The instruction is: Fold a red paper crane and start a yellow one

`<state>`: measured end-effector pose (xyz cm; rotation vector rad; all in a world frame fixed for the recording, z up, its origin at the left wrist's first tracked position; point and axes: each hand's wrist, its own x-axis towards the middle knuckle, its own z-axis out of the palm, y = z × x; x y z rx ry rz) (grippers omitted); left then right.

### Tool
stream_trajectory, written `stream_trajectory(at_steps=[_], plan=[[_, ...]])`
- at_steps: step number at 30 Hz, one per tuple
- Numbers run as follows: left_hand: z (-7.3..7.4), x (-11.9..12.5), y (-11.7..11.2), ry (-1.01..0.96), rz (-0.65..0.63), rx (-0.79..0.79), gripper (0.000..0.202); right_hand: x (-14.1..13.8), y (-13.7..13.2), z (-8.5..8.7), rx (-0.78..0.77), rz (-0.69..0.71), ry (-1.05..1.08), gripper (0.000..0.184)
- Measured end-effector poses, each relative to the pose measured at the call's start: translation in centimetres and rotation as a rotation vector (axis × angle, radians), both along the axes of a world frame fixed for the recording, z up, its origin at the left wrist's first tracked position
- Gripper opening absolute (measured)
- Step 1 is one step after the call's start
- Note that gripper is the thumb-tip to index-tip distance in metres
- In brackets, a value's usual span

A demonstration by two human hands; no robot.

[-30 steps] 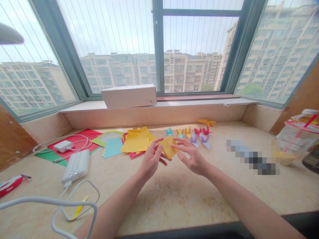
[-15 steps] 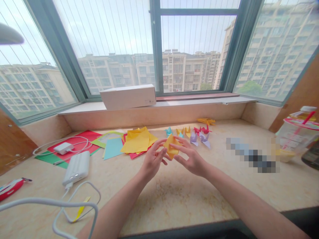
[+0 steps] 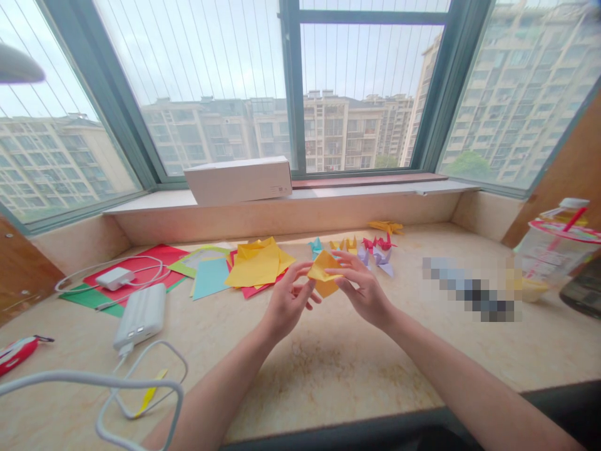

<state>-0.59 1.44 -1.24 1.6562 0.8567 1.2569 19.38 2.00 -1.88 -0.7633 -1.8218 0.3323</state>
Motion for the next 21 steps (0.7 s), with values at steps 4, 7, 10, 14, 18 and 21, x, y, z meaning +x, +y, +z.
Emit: stream_trajectory(at_steps=[4,7,10,14,18,21], plan=[[-0.01,0.11,-0.08,0.036,0.045,0.001,0.036,-0.11,-0.15,-0.02,0.002,0.018,0.007,0.022],[0.06,0.04,0.01,0.037,0.079,0.0,0.032,-0.37,-0.39,0.04,0.015,0.024,-0.008,0.02],[0.09,-0.07,0.16,0.039,0.11,0.005,0.03,-0.6,-0.51,0.08,0.032,0.032,-0.029,0.036],[-0.01,-0.03,0.19,0.06,0.121,0.007,0.03,-0.65,-0.14,-0.22,0.02,-0.007,-0.039,0.058],[-0.07,0.13,0.05,0.082,0.113,0.017,0.03,-0.55,0.34,-0.6,-0.01,-0.04,-0.032,0.063],[-0.02,0.14,-0.03,0.091,0.127,0.024,0.028,-0.56,0.37,-0.64,0.014,-0.016,-0.067,0.062]])
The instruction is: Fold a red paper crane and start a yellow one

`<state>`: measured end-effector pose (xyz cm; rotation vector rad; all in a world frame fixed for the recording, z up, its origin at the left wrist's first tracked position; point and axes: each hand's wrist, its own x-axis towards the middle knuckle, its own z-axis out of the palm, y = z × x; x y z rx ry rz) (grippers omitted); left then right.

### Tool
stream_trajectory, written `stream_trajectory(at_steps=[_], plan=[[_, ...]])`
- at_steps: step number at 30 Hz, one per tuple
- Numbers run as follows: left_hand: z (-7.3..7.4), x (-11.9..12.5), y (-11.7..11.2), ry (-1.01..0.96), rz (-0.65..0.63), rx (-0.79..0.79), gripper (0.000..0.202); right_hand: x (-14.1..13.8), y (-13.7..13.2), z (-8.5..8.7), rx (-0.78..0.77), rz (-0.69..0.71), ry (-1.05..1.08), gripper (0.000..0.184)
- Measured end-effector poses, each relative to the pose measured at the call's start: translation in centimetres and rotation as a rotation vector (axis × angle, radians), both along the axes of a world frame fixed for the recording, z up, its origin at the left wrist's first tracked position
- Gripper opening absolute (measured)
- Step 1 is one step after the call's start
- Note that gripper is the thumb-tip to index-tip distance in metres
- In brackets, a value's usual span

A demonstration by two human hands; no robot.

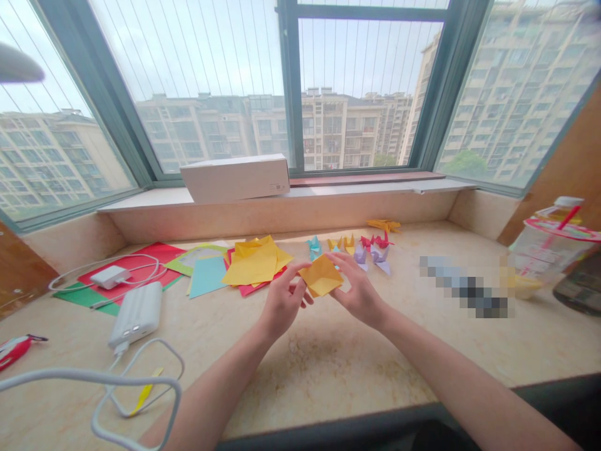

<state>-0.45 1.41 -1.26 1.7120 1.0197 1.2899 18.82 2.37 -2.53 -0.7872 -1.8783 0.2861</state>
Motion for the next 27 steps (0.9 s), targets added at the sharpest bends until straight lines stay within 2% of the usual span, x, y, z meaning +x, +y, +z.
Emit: stream_trajectory(at_steps=[6,12,18,24,27], plan=[[-0.1,-0.1,0.2,0.004,0.016,0.003,0.032,-0.1,-0.3,0.0,-0.012,0.009,-0.035,0.049],[-0.2,-0.3,0.5,-0.002,0.059,0.013,0.032,-0.2,-0.4,0.1,-0.019,0.04,-0.016,0.065],[-0.4,-0.3,0.8,-0.019,0.061,0.024,0.03,-0.1,-0.1,0.1,0.007,0.011,-0.01,0.067],[-0.4,-0.5,1.0,-0.031,0.064,0.02,0.033,-0.2,-0.5,0.6,0.063,0.025,-0.015,0.044],[-0.4,-0.5,1.0,-0.058,0.057,0.047,0.031,-0.2,-0.7,0.8,0.073,0.032,-0.033,0.04]])
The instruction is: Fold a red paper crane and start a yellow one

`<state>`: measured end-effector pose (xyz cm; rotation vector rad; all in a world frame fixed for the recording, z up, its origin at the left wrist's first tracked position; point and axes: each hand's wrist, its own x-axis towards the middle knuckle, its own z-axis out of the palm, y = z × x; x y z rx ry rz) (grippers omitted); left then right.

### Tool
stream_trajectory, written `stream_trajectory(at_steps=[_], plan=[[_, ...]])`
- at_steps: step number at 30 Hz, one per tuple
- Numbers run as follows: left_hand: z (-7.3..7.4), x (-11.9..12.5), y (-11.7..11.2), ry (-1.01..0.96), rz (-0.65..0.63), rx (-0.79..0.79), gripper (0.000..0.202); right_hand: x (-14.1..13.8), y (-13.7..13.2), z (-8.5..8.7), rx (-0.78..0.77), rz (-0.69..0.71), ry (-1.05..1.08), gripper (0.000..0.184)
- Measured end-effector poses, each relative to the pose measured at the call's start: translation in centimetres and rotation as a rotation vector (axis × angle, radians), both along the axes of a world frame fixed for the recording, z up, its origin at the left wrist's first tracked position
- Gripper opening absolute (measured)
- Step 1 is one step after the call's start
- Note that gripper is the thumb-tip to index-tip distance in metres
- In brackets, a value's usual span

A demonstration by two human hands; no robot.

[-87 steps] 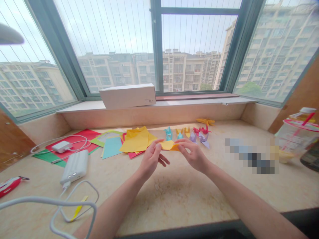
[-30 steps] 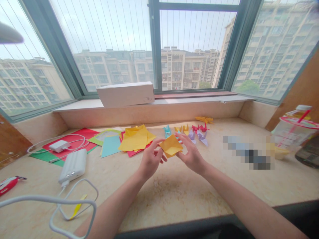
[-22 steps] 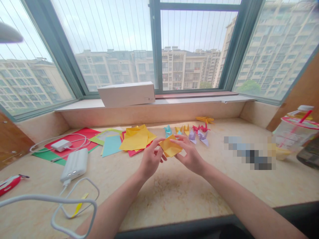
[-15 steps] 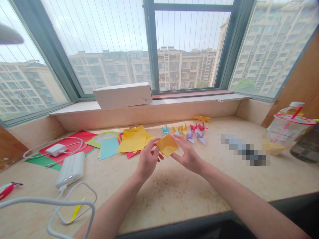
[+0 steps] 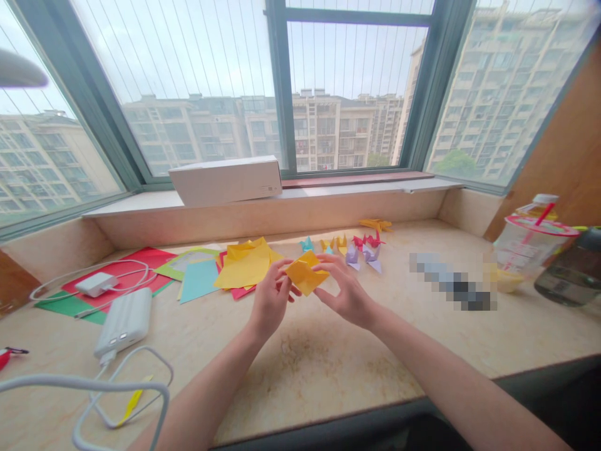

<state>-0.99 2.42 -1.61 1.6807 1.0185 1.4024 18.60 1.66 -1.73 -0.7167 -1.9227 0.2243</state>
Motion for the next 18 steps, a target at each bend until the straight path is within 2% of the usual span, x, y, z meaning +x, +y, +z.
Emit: stream_trajectory(at_steps=[4,10,18], plan=[[0.2,0.1,-0.2,0.001,-0.03,0.041,0.027,0.0,-0.1,-0.1,0.005,0.0,0.014,0.041],[0.4,0.2,-0.6,0.04,-0.07,0.012,0.031,0.0,0.1,-0.4,-0.032,-0.022,0.027,0.037],[0.5,0.2,-0.3,-0.047,-0.064,-0.073,0.035,0.3,-0.4,0.8,-0.127,0.03,0.057,0.036]])
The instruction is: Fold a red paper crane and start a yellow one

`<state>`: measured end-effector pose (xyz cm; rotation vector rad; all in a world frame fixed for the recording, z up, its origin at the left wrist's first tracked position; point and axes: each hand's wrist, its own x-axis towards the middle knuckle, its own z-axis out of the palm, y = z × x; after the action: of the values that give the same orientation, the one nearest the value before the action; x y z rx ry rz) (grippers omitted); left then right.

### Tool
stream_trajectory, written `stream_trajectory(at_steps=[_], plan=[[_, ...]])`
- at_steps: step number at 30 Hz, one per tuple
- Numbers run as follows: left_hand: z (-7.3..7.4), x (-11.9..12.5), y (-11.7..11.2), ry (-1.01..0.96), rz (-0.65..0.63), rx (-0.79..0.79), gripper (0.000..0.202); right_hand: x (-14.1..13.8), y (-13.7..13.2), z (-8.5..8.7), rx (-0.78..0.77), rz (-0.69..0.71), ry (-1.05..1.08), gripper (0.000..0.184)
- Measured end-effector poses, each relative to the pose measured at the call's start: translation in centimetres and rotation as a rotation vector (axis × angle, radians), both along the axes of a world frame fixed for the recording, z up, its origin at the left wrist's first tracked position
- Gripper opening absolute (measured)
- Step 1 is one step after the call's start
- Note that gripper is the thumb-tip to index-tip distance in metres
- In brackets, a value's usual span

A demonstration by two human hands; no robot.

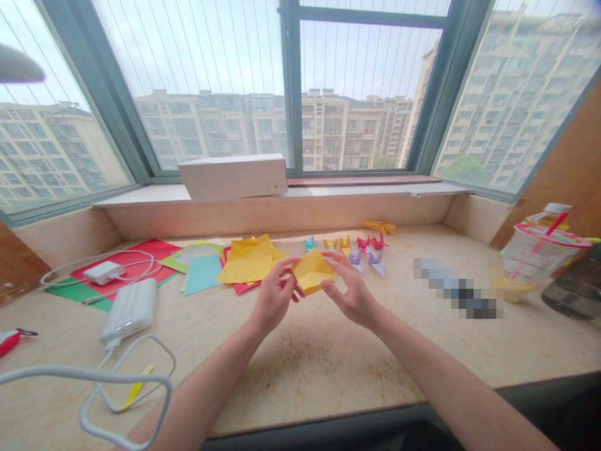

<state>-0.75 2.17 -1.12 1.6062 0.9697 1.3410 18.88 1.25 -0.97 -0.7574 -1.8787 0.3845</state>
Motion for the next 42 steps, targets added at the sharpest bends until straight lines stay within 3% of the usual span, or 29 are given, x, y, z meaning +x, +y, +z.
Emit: stream_trajectory(at_steps=[5,8,12,17,22,29,35,39,42], plan=[[0.0,0.0,0.1,-0.072,0.017,0.007,0.033,0.1,0.0,0.2,-0.045,-0.023,0.056,0.03],[-0.1,0.1,-0.1,-0.039,-0.023,0.036,0.029,-0.1,0.4,-0.1,-0.075,-0.067,0.091,0.019],[-0.5,0.2,-0.3,0.032,-0.056,0.061,0.025,-0.2,1.0,-0.8,-0.109,-0.087,0.12,0.02],[-0.7,0.2,-0.2,0.052,-0.03,0.074,0.029,-0.2,1.0,-1.0,-0.031,-0.133,0.142,0.013],[-0.4,0.2,-0.2,0.0,0.037,0.076,0.028,-0.3,0.2,-0.6,-0.009,-0.069,0.081,0.004],[0.4,0.3,-0.8,-0.052,0.049,0.067,0.029,-0.6,0.0,-1.1,-0.094,-0.114,0.065,0.014],[0.6,0.2,-0.9,0.005,0.041,0.037,0.036,-0.5,-0.2,-1.1,-0.217,-0.024,0.121,0.034],[0.2,0.1,-0.2,-0.004,0.041,-0.023,0.034,-0.3,-0.5,-0.5,-0.178,0.068,0.086,0.041],[0.1,0.0,0.2,-0.039,0.065,-0.061,0.03,-0.3,-0.4,-0.5,-0.091,0.036,0.036,0.034]])
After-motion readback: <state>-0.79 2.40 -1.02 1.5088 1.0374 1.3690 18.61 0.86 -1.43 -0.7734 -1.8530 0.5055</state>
